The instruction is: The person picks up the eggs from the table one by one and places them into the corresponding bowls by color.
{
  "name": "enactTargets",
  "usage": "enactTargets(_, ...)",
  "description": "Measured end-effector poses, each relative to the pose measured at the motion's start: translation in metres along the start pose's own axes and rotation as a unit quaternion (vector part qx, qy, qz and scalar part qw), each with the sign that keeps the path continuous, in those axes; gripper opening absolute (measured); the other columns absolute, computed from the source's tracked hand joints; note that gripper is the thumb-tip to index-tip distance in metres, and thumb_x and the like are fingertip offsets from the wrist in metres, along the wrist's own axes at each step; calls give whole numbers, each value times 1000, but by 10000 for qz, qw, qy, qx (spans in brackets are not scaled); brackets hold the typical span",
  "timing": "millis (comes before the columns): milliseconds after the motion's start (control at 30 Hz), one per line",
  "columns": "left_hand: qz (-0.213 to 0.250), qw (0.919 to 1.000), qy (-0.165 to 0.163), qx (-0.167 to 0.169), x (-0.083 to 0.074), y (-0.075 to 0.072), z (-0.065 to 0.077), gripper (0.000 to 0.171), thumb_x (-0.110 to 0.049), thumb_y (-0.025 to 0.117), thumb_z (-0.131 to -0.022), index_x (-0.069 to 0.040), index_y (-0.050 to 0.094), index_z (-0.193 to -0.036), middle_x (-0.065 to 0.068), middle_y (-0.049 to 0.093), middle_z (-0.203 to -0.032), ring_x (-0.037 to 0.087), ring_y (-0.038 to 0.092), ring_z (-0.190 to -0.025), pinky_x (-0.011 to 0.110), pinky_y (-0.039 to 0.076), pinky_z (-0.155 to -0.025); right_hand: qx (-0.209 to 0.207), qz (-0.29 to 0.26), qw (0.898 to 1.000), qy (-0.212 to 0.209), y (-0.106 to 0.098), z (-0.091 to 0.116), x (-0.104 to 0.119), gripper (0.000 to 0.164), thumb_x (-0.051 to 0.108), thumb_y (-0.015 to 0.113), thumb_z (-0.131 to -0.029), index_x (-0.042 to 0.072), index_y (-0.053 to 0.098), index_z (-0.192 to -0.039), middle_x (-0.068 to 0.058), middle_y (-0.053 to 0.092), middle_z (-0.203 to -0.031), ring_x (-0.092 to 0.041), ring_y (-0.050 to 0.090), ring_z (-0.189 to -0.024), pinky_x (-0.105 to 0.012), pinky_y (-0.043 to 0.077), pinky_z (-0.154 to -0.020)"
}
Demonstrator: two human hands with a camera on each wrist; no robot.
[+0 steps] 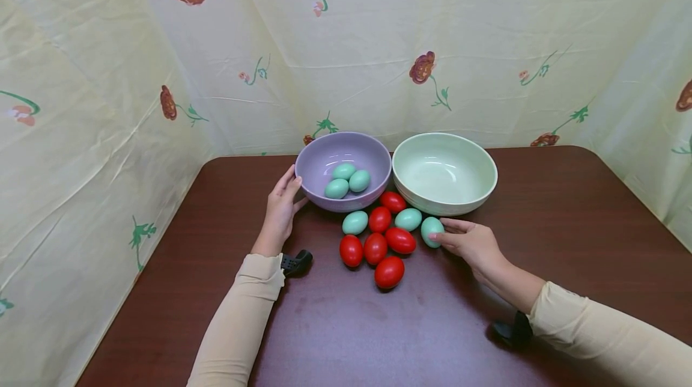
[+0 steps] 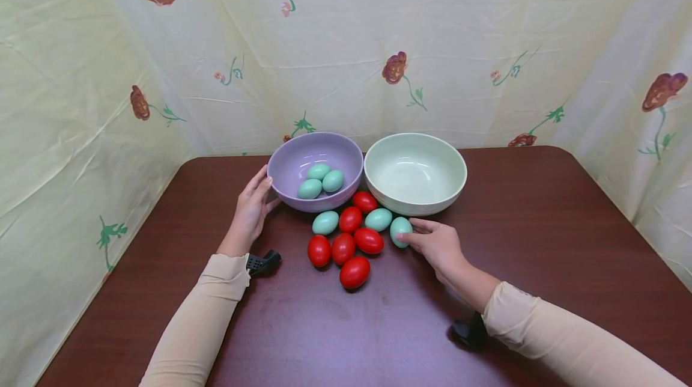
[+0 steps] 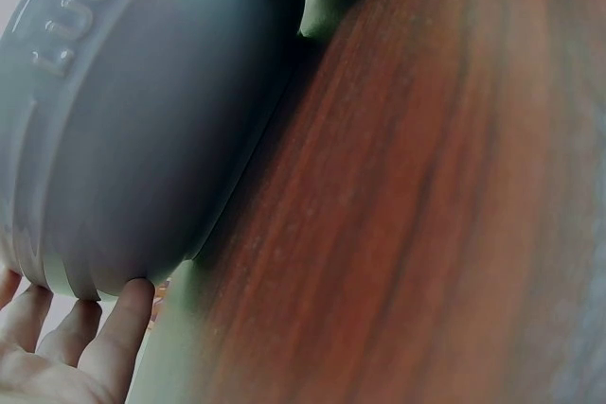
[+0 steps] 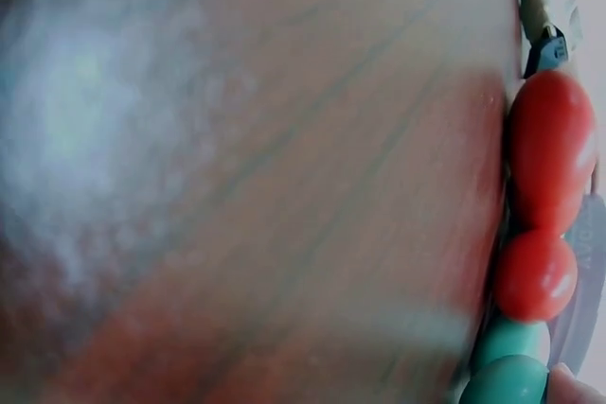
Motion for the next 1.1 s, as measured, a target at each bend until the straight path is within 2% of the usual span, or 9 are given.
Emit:
enactTargets(233, 43, 10000, 29, 10, 0, 0, -1, 56, -29, 54, -103, -20, 35, -156, -1, 32, -163, 18, 39, -145, 50, 42, -113, 94, -268, 9996, -42, 0, 5, 3, 65, 16, 76, -88, -8, 49, -141, 7, 70, -103, 3, 68, -78, -15, 57, -77)
enactTargets(533, 76, 10000, 41, 25, 1, 0, -1, 56, -28, 54, -103, -20, 35, -156, 0, 32, -163, 18, 39, -145, 49, 42, -113, 214, -319, 9992, -70, 1, 12, 11, 67, 17, 77, -87, -7, 49, -142, 15, 71, -91, 3, 69, -80, -18, 58, -81)
enactTargets(833, 138, 9999, 62, 26, 3, 0, -2, 56, -27, 54, -103, -19, 35, -155, 0, 32, -163, 18, 40, -145, 48, 42, -113, 269, -381, 9989, -97, 5, 18, 20, 66, 18, 77, -87, -6, 50, -141, 15, 71, -88, 3, 69, -80, -19, 58, -82)
enactTargets(1100, 161, 9999, 22, -2, 1, 0, -1, 55, -27, 54, -103, -19, 36, -155, 1, 33, -163, 18, 39, -145, 50, 41, -113, 376, -462, 9978, -289, 11, 19, 30, 64, 17, 76, -88, -7, 50, -141, 15, 71, -95, 2, 70, -82, -20, 58, -85)
Point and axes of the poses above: each hand's wrist, its own z-axis away from the middle knuckle, its own y-axis out of the palm, x = y × z, the point moved 6 cm from there along -z, towards the middle knuckle
